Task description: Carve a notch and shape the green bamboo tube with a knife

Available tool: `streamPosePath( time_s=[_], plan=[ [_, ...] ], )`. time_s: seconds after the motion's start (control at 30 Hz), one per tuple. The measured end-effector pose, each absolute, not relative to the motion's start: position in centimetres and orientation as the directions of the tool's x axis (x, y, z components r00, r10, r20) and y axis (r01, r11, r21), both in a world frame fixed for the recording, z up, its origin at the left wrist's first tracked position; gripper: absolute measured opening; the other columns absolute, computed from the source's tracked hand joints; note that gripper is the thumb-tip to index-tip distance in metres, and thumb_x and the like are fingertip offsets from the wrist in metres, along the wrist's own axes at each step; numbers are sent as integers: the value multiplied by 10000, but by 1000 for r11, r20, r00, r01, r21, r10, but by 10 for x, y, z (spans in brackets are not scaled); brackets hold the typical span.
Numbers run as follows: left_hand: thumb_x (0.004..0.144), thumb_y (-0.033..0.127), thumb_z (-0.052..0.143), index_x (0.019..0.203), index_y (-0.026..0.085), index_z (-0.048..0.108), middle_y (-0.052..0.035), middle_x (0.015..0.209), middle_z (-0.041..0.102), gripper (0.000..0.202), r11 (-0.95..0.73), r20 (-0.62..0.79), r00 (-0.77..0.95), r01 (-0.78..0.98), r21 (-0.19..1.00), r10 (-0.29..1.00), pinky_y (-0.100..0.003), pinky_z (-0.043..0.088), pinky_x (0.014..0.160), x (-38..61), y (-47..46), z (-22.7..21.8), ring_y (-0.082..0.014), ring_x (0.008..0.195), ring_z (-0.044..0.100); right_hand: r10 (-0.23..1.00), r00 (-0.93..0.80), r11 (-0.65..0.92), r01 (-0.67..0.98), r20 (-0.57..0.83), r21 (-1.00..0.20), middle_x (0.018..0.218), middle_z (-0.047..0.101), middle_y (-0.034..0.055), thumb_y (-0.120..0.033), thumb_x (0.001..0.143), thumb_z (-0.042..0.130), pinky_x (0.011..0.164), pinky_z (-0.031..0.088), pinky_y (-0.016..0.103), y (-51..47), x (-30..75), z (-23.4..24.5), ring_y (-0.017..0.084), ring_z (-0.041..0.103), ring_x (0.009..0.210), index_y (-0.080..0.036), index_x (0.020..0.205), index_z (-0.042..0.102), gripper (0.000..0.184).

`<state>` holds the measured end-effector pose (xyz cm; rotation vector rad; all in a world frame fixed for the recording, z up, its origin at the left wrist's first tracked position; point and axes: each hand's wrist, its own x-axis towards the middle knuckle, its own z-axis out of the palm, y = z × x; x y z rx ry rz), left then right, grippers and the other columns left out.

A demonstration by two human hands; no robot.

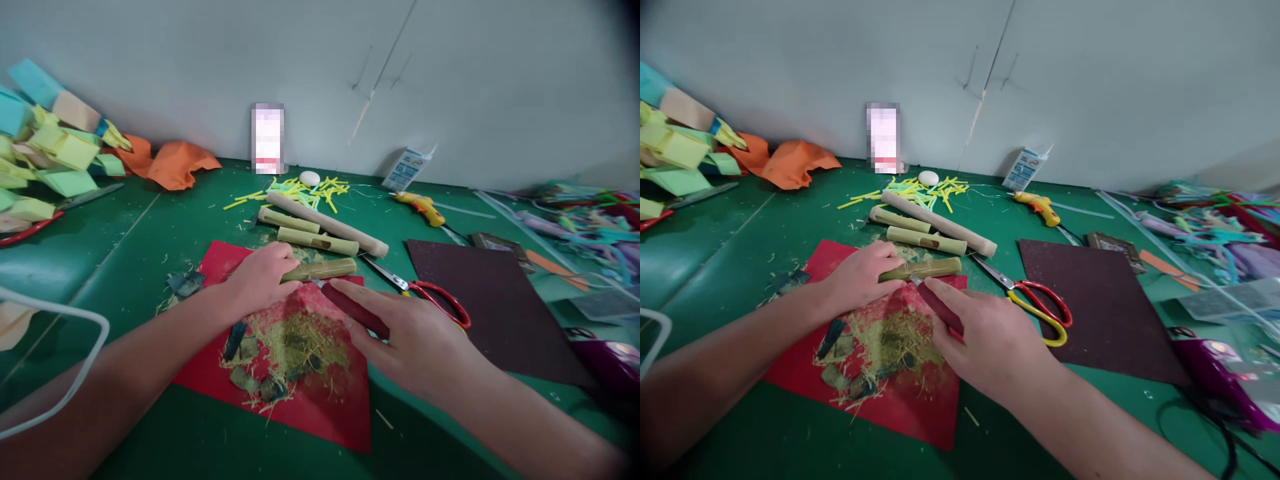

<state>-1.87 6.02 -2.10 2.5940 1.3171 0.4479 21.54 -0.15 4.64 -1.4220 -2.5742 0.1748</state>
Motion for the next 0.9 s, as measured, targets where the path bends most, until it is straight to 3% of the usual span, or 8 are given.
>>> streamPosePath(
  time_s=[0.23, 0.4, 0.63, 0.9],
  plan=[
    [907, 336, 559, 985, 127, 680, -83, 943, 565, 254, -585, 181, 558, 752, 304, 810, -357, 448, 814, -19, 60, -21, -225, 916, 535, 851, -514, 526, 823, 110, -216, 821, 771, 8, -287, 837, 534, 454, 474, 274, -3, 216, 42, 170, 669, 571, -248, 1319, 625, 492],
    [903, 353, 574, 1023, 109, 684, -95, 964, 570, 293, -579, 168, 556, 756, 307, 814, -375, 459, 826, -19, 60, -21, -241, 942, 539, 859, -501, 511, 832, 105, -214, 856, 777, 17, -277, 839, 527, 472, 481, 274, 0, 217, 41, 153, 644, 533, -241, 1312, 631, 485],
    [904, 313, 573, 1075, 110, 674, -103, 992, 580, 284, -574, 154, 557, 752, 325, 816, -378, 472, 867, -18, 57, -20, -243, 980, 549, 870, -491, 490, 850, 47, -195, 930, 788, -11, -280, 829, 537, 511, 500, 259, 2, 212, 48, 174, 709, 665, -275, 1303, 636, 485],
    [908, 334, 565, 1093, 123, 668, -99, 1005, 572, 299, -581, 168, 560, 740, 339, 811, -386, 481, 876, -20, 59, -25, -243, 988, 547, 843, -525, 537, 814, 114, -222, 879, 786, -1, -270, 837, 531, 435, 445, 241, -1, 215, 44, 119, 596, 473, -235, 1302, 640, 479]
  ],
)
